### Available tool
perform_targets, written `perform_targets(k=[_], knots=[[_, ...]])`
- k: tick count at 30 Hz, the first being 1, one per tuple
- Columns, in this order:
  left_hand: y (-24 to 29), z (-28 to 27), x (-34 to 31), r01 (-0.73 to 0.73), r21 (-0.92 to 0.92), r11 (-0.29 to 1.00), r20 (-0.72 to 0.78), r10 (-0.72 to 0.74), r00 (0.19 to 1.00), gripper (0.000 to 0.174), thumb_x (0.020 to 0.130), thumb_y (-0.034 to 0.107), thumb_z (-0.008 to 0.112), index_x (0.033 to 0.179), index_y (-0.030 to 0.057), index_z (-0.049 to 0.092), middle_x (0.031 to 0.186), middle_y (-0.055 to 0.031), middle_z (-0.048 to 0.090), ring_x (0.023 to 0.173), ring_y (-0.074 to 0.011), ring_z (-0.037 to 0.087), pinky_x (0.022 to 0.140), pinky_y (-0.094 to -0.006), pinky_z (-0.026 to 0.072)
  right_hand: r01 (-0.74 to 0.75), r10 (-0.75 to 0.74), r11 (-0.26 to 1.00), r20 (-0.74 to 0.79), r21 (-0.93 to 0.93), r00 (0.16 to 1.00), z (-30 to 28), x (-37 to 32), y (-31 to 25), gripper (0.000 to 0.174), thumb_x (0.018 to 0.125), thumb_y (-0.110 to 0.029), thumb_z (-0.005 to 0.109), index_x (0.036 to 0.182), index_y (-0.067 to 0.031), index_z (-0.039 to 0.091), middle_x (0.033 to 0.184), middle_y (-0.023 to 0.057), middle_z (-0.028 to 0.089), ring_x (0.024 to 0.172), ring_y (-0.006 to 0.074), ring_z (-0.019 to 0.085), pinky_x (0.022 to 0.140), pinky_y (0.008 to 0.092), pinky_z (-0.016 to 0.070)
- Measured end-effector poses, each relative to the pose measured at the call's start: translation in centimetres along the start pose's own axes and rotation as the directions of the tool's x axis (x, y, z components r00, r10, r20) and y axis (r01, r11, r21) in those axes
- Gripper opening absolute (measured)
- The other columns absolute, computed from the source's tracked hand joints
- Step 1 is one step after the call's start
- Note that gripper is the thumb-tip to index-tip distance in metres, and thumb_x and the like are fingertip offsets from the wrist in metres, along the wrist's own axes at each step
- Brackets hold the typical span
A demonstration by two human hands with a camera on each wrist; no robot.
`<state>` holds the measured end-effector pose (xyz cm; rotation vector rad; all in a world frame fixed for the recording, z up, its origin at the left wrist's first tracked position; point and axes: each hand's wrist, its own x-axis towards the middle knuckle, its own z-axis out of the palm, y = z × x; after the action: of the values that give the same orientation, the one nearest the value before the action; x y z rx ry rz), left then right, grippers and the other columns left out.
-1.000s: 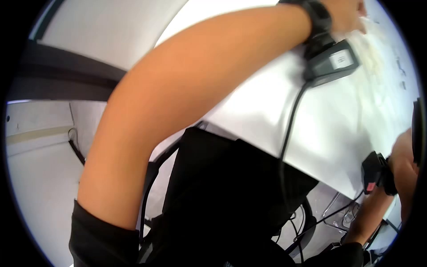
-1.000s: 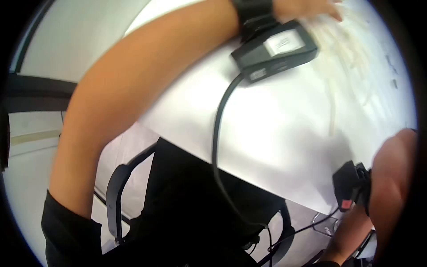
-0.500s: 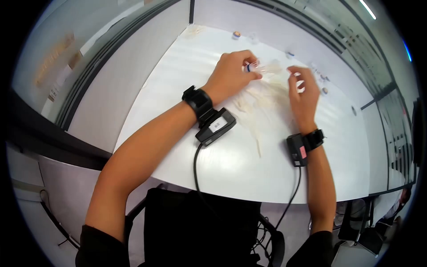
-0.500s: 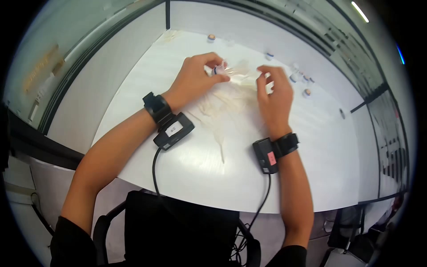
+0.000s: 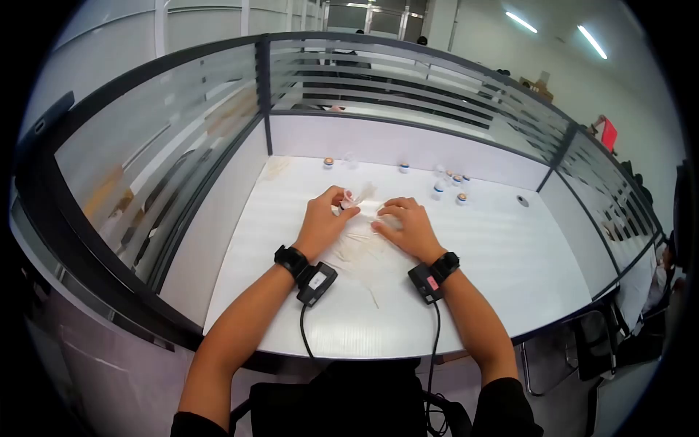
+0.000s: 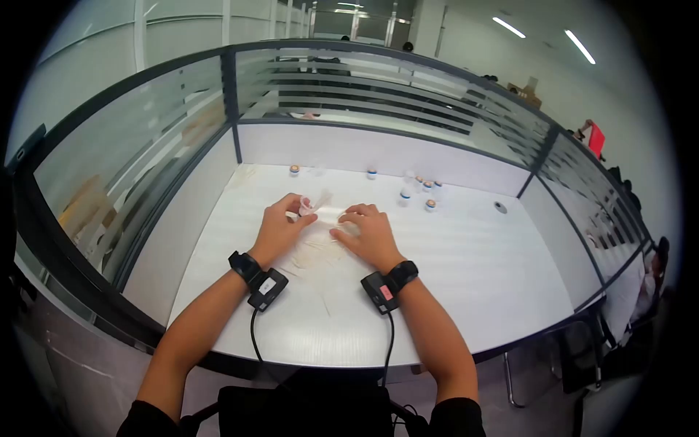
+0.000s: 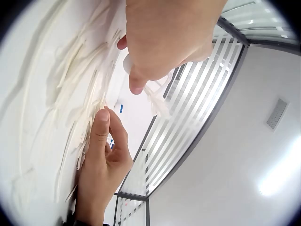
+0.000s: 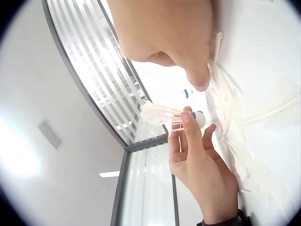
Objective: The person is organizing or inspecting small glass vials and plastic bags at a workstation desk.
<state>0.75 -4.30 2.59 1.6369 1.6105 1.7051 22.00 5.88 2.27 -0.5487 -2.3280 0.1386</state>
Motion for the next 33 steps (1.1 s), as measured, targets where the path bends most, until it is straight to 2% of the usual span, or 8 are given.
perform_targets(k=[5, 7, 8, 17, 24, 28, 31, 33], knots=[[-0.2, -0.1, 0.0, -0.051, 0.024, 0.998, -0.028, 0.051, 0.998, 0.030, 0.086, 0.015, 0.081, 0.109, 0.0023, 0.068, 0.095, -0.0100, 0.074, 0.083, -0.0141, 0.068, 0.068, -0.0282, 0.0520, -0.004, 0.004, 0.999, -0.011, 0.050, 1.000, 0.0, 0.5, 0.2, 0.018, 0.082, -0.027, 0.081, 0.089, -0.0115, 0.077, 0.101, 0.0087, 0.072, 0.100, 0.0307, 0.062, 0.086, 0.0437, 0.0492], [0.7, -0.3, -0.4, 0.021, 0.054, 0.998, -0.015, -0.020, 1.000, 0.028, 0.086, 0.014, 0.081, 0.109, 0.0024, 0.068, 0.096, -0.0096, 0.074, 0.085, -0.0141, 0.068, 0.070, -0.0280, 0.0518, -0.012, 0.010, 0.997, 0.026, 0.076, 1.000, -0.2, 0.6, 0.1, 0.017, 0.083, -0.020, 0.082, 0.093, -0.0081, 0.077, 0.100, 0.0102, 0.071, 0.098, 0.0311, 0.061, 0.084, 0.0424, 0.0495], [1.1, -0.4, -0.3, 0.064, 0.028, 0.998, 0.010, -0.065, 0.998, 0.034, 0.085, 0.013, 0.081, 0.113, 0.0004, 0.066, 0.099, -0.0165, 0.075, 0.094, -0.0220, 0.072, 0.079, -0.0339, 0.0539, -0.023, 0.023, 0.997, 0.010, 0.079, 1.000, -0.5, 0.3, 0.2, 0.017, 0.083, -0.021, 0.081, 0.092, -0.0083, 0.077, 0.100, 0.0095, 0.071, 0.098, 0.0313, 0.061, 0.084, 0.0428, 0.0494], [0.9, -0.5, -0.3, 0.046, 0.048, 0.998, 0.025, -0.047, 0.999, 0.037, 0.088, 0.018, 0.078, 0.117, -0.0006, 0.064, 0.103, -0.0208, 0.074, 0.097, -0.0305, 0.072, 0.086, -0.0362, 0.0533, -0.049, 0.046, 0.997, 0.047, 0.068, 0.998, 0.3, 0.6, 0.5, 0.013, 0.086, -0.016, 0.079, 0.089, -0.0039, 0.075, 0.092, 0.0109, 0.071, 0.093, 0.0310, 0.060, 0.080, 0.0419, 0.0482], [0.1, -0.4, -0.3, 0.045, 0.013, 0.999, 0.042, -0.046, 0.998, 0.038, 0.091, 0.017, 0.074, 0.120, -0.0024, 0.060, 0.105, -0.0234, 0.073, 0.097, -0.0355, 0.071, 0.086, -0.0382, 0.0538, 0.014, -0.012, 0.999, -0.043, 0.029, 0.999, 0.1, 0.5, 0.2, 0.008, 0.091, -0.012, 0.071, 0.096, -0.0080, 0.066, 0.096, 0.0053, 0.068, 0.092, 0.0282, 0.060, 0.082, 0.0410, 0.0430], [-0.3, -0.3, -0.3, -0.004, 0.022, 1.000, 0.056, 0.003, 0.998, 0.038, 0.091, 0.015, 0.074, 0.120, -0.0036, 0.059, 0.104, -0.0228, 0.073, 0.092, -0.0342, 0.071, 0.083, -0.0392, 0.0539, 0.025, -0.016, 0.997, -0.106, 0.078, 0.994, 0.2, 0.6, 0.0, 0.009, 0.093, -0.012, 0.070, 0.098, -0.0073, 0.065, 0.096, 0.0056, 0.069, 0.092, 0.0273, 0.061, 0.081, 0.0410, 0.0431], [-0.6, -0.4, -0.2, -0.046, 0.086, 0.995, 0.058, 0.041, 0.997, 0.037, 0.091, 0.012, 0.074, 0.124, -0.0010, 0.060, 0.112, -0.0197, 0.074, 0.087, -0.0232, 0.072, 0.076, -0.0333, 0.0559, 0.022, -0.012, 0.995, -0.096, 0.098, 0.995, 0.1, 0.3, -0.1, 0.009, 0.094, -0.012, 0.070, 0.100, -0.0070, 0.065, 0.095, 0.0062, 0.069, 0.091, 0.0271, 0.061, 0.081, 0.0410, 0.0432], [-0.6, -0.4, -0.2, 0.025, 0.100, 0.995, 0.063, -0.032, 0.998, 0.036, 0.091, 0.011, 0.073, 0.123, -0.0011, 0.060, 0.111, -0.0195, 0.074, 0.084, -0.0224, 0.072, 0.076, -0.0329, 0.0559, 0.003, 0.006, 0.996, -0.098, 0.085, 0.995, 0.4, 0.6, 0.0, 0.008, 0.095, -0.012, 0.069, 0.100, -0.0068, 0.065, 0.095, 0.0066, 0.069, 0.090, 0.0273, 0.061, 0.081, 0.0409, 0.0434]])
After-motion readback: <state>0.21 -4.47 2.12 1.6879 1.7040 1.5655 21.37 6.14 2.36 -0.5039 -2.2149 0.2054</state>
